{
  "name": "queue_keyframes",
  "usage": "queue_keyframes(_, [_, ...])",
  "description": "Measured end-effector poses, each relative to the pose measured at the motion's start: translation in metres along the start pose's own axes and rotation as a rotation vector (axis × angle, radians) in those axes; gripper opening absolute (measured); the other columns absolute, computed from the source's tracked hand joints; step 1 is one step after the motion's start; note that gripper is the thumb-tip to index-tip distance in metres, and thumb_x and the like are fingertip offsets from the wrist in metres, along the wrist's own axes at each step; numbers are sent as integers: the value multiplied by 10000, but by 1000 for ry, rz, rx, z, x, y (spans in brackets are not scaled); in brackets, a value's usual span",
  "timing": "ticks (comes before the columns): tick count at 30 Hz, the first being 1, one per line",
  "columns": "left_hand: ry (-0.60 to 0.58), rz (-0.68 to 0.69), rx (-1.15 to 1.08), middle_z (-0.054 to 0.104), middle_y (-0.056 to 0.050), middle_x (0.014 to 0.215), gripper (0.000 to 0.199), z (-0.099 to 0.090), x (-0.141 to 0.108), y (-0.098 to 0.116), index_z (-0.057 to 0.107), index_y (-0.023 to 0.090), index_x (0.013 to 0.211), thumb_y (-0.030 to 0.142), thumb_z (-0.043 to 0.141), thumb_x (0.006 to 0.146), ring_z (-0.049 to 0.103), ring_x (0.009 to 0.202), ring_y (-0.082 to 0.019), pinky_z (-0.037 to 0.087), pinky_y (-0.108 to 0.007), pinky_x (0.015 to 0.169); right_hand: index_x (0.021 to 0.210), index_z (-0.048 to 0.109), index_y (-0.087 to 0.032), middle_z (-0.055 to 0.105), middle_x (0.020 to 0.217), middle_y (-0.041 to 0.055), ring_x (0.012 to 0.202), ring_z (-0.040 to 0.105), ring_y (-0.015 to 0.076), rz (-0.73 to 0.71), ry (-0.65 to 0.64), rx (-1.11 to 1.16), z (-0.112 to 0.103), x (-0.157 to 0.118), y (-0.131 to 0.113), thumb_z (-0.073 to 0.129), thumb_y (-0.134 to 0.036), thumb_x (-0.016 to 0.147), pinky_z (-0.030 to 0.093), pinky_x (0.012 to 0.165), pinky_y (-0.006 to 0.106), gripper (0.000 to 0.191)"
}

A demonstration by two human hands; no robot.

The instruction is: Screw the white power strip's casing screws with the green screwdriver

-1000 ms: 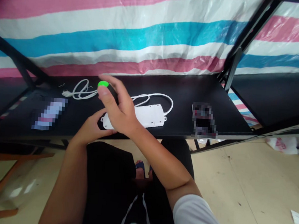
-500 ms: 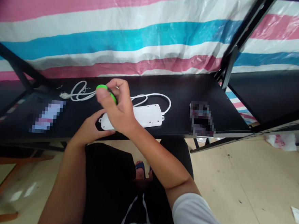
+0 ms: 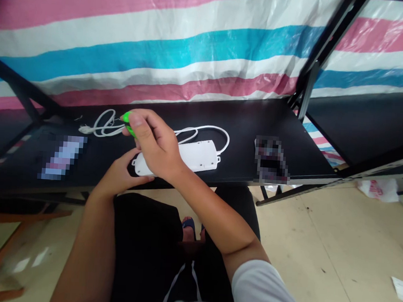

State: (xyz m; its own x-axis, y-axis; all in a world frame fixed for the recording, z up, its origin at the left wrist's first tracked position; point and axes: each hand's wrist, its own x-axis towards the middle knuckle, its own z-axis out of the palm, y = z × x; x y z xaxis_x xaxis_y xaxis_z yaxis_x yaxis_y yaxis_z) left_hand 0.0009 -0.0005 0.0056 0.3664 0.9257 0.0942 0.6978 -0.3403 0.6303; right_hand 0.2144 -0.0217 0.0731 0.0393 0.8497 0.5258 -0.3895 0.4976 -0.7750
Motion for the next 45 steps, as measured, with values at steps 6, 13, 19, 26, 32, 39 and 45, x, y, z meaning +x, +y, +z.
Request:
queue_keyframes(6, [3, 7, 11, 720, -127, 1504, 1038, 1, 0, -2, 603, 262, 1605, 598, 951, 686, 692, 1338, -421, 534, -575, 1188, 1087, 632, -255, 693, 933, 20, 662, 548, 114, 27, 13, -52, 0, 0, 3, 536, -837, 1041, 531, 612, 296, 592])
queue_keyframes(13, [1, 3, 4, 715, -128, 1521, 1045, 1, 0, -2, 598, 272, 1607, 590, 959, 679, 682, 1356, -426, 518, -588, 1208, 1043, 607, -263, 704, 915, 6, 628, 538, 109, -51, 8, 34, -3, -1, 7, 566, -797, 1056, 548, 636, 309, 536])
queue_keyframes(19, [-1, -4, 0, 717, -124, 1512, 1034, 1, 0, -2, 606, 273, 1598, 587, 956, 677, 683, 1353, -423, 519, -584, 1206, 1175, 542, -294, 682, 910, -22, 625, 524, 110, -72, 8, 81, -3, -1, 11, 584, -699, 1096, 517, 602, 282, 415])
queue_keyframes(26, [6, -2, -1, 717, -128, 1512, 1043, 1, 1, -3, 607, 269, 1599, 590, 962, 672, 685, 1349, -420, 514, -582, 1211, 1159, 538, -277, 665, 880, -11, 659, 544, 125, -34, -2, -9, -3, -2, 6, 479, -722, 1125, 509, 613, 293, 449])
queue_keyframes(32, [4, -1, -5, 716, -117, 1519, 1038, 1, 0, -2, 608, 277, 1597, 591, 958, 672, 687, 1345, -412, 517, -571, 1212, 1154, 568, -277, 665, 877, -26, 665, 561, 107, -136, -40, 91, -6, -1, 13, 524, -652, 1140, 506, 615, 275, 378])
queue_keyframes(39, [8, 5, -5, 711, -126, 1532, 1046, 1, 1, -3, 607, 270, 1599, 597, 959, 670, 683, 1359, -423, 506, -588, 1228, 1123, 542, -271, 659, 852, -22, 641, 539, 115, -57, -10, 54, -4, -1, 5, 550, -702, 1108, 493, 600, 288, 430])
queue_keyframes(45, [1, 2, -10, 709, -131, 1538, 1040, 1, 1, -1, 607, 257, 1597, 592, 955, 676, 683, 1363, -424, 509, -588, 1228, 1150, 535, -274, 653, 874, -6, 756, 647, 146, -4, 3, 40, -5, -3, 4, 527, -723, 1103, 544, 652, 306, 451])
